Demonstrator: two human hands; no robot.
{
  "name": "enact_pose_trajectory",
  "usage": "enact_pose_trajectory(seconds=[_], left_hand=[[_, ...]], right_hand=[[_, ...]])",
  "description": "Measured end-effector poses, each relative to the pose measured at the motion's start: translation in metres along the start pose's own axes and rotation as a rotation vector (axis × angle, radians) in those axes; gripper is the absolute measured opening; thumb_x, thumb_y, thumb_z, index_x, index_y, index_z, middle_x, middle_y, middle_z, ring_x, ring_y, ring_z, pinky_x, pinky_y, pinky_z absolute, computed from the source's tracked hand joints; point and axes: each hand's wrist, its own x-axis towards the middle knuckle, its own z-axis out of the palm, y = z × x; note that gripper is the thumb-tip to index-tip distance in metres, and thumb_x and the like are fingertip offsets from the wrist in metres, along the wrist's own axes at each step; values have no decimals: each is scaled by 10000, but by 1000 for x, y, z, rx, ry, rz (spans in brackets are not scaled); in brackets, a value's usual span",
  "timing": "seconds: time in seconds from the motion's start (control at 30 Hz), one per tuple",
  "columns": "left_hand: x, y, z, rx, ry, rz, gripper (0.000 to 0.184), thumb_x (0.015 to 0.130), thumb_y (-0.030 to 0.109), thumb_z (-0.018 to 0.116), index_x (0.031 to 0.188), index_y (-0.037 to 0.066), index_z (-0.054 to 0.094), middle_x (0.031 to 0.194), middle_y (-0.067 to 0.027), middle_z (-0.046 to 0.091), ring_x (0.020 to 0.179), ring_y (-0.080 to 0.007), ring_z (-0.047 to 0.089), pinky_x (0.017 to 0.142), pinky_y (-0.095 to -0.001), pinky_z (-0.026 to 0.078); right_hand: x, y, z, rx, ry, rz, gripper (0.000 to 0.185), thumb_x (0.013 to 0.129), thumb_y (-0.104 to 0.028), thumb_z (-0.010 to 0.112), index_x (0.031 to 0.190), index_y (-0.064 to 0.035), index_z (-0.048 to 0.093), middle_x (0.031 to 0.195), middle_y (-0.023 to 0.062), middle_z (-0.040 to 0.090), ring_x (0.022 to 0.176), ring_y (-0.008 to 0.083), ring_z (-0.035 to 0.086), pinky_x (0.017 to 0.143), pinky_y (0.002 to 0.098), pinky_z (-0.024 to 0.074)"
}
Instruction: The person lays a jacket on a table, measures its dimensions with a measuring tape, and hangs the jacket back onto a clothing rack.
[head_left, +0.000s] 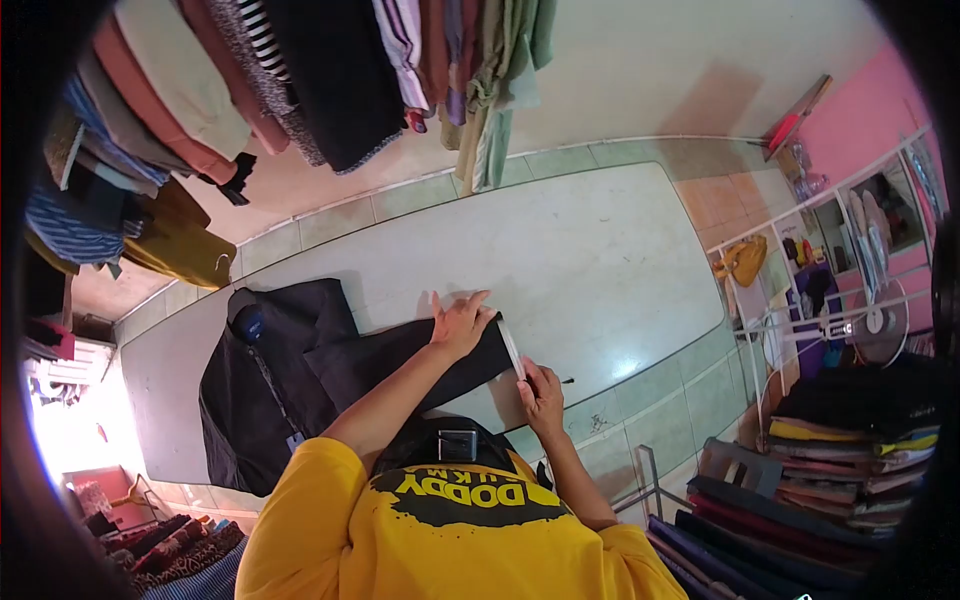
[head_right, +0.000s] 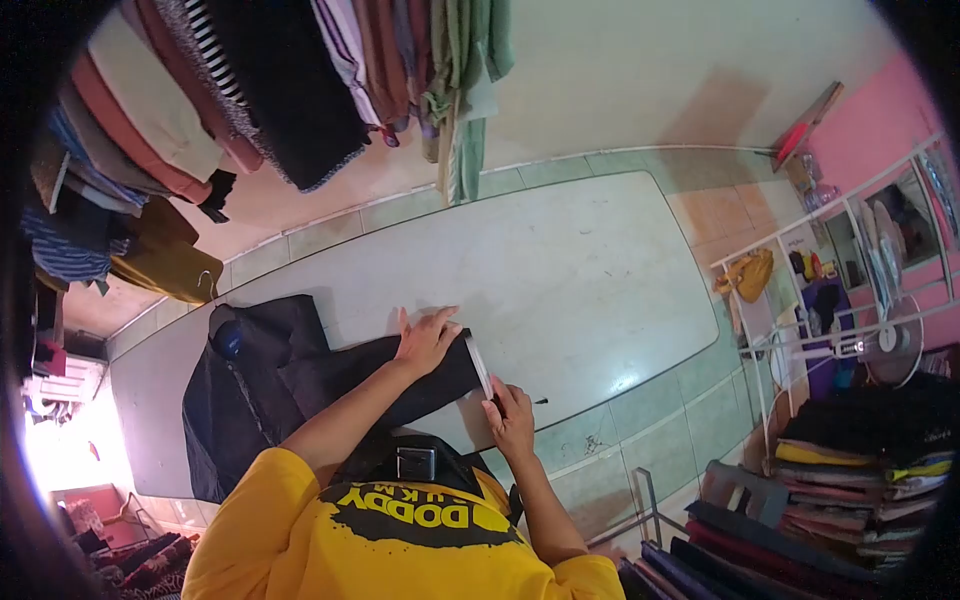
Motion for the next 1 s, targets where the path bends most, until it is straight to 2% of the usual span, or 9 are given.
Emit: enact_pose_trajectory(seconds=[0.13,0.2,0.27,0.37,0.47,0.57,0.83,0.9,1.0], left_hand=[[-39,-16,-66,-443,108,95,351,871,221,484,1185,66,472,1124,-140,546,1112,-298,459,1022,-527,188],[-72,-27,-112,-330,382,131,338,793,56,536,1129,54,503,1088,-137,550,1060,-332,468,956,-411,333],[-104,-64,-140,-149,672,173,285,761,25,531,1045,22,536,1074,-148,536,1039,-315,478,939,-404,342],[-165,-133,-159,166,868,-169,296,791,21,510,1086,-7,493,1123,-178,496,1069,-328,461,950,-373,334],[-245,-229,-148,367,856,-538,454,850,218,517,1221,-2,379,1281,-202,382,1167,-357,394,971,-418,307],[-299,-245,-148,386,454,-1061,601,879,429,404,1365,110,251,1442,-115,186,1310,-328,202,1026,-557,133],[-311,-254,-130,389,362,-1024,625,884,461,349,1402,156,181,1463,-84,129,1338,-312,122,1026,-583,69],[-312,-255,-131,407,396,-981,636,866,446,401,1393,143,212,1454,-88,166,1325,-313,165,1027,-576,78],[-318,-259,-137,381,409,-891,651,836,431,468,1374,129,262,1437,-94,215,1302,-319,218,1029,-566,88]], right_hand=[[4,2,-3,-85,-71,-9,493,833,-332,562,1280,-168,435,893,120,533,817,278,508,737,360,418],[6,-4,-3,-187,-132,-80,515,835,-371,546,1303,-202,413,877,122,533,806,283,511,691,380,443],[13,-26,-2,-251,-233,-94,507,833,-388,538,1295,-216,421,892,130,539,822,289,523,669,395,459],[15,-31,11,-459,-388,-111,495,818,-425,530,1267,-233,447,910,145,554,840,307,550,638,425,484],[20,-16,10,-632,-393,-103,488,798,-453,529,1227,-227,477,887,157,572,808,327,577,616,443,492],[32,1,-27,-847,-316,45,503,789,-479,514,1222,-225,471,848,177,591,768,347,597,609,459,489],[54,37,-104,-1099,-189,383,600,801,-459,523,1308,-170,382,925,193,571,802,369,578,673,460,475],[51,-1,-64,-890,110,168,605,793,-421,567,1287,-113,400,953,183,563,848,363,561,698,451,465],[42,-60,15,-562,27,-211,572,774,-338,602,1256,-86,424,1013,173,553,919,347,537,739,434,457]])
